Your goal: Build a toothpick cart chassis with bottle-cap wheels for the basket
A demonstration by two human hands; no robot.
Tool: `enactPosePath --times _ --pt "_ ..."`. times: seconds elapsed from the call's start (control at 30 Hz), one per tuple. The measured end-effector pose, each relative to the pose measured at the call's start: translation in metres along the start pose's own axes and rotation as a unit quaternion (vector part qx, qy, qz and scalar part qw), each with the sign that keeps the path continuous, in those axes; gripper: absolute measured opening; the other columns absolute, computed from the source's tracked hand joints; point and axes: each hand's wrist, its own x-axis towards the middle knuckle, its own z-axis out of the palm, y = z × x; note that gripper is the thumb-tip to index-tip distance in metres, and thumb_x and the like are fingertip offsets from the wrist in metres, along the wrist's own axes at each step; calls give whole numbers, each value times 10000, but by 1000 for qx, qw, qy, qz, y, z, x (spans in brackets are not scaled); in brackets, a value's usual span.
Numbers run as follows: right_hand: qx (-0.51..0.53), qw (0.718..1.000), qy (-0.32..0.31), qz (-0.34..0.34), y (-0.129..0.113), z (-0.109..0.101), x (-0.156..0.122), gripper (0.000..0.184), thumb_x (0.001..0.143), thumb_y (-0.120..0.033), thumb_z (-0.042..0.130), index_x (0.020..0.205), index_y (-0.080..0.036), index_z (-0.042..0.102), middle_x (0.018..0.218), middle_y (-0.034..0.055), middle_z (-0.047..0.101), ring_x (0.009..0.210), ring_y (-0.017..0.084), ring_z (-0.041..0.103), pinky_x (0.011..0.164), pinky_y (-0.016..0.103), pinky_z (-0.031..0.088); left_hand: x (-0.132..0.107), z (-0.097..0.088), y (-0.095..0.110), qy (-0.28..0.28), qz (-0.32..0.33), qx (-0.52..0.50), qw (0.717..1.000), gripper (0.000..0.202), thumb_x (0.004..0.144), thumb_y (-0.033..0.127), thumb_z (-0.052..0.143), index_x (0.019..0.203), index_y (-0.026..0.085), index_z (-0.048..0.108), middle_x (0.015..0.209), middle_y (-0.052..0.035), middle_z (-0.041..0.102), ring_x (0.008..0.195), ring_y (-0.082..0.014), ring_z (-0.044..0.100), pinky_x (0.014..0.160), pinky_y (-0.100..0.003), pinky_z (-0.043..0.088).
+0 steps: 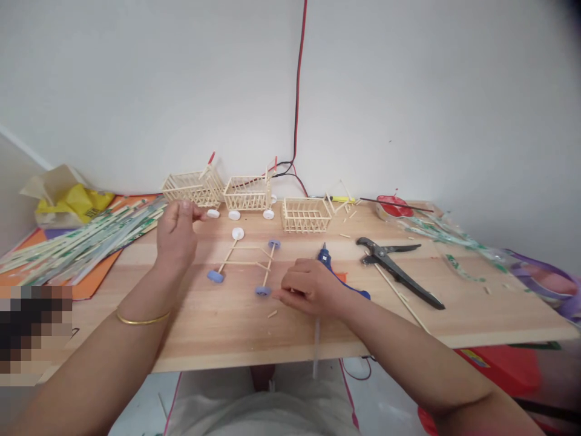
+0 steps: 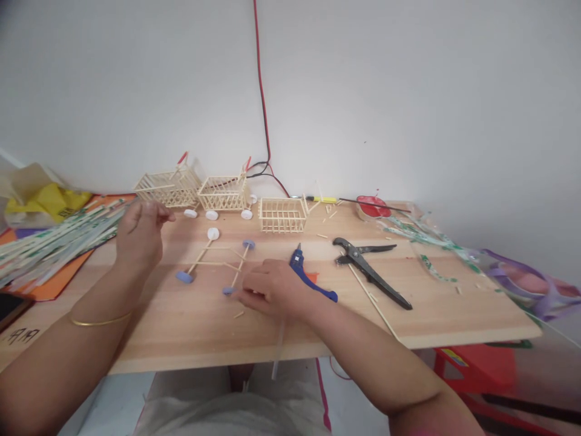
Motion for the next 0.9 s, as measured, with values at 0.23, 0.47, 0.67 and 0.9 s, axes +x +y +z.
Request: enactPosePath --times 0.23,0.47,0.67,0.9 --pt "-44 992 69 91 8 -6 -1 286 891 -280 524 622 -185 508 556 -5 545 550 110 475 585 233 344 -6 -6 20 -107 13 106 988 287 849 400 548 682 198 666 719 3 672 753 -160 626 739 -277 484" --pt "-13 982 38 182 15 1 4 87 877 -270 580 864 -188 608 766 13 628 650 117 533 662 248 388 -8 -5 31 -422 59 123 896 469 707 479 710 1098 223 669 1147 -52 677 1071 -228 599 962 -334 441" --pt "29 980 32 193 16 8 17 59 842 -208 620 885 -177 596 861 35 630 669 117 578 695 264 434 -11 -5 25 -486 92 164 853 595 708 508 705 1220 232 579 1244 -68 599 1145 -245 539 1003 -365 403" --pt "15 968 -2 252 10 11 21 339 798 -269 681 1091 -154 555 945 73 660 712 150 611 720 304 459 -11 -3 22 -488 81 167 853 511 727 425 694 1181 218 581 1172 -64 615 1046 -221 570 920 -343 442"
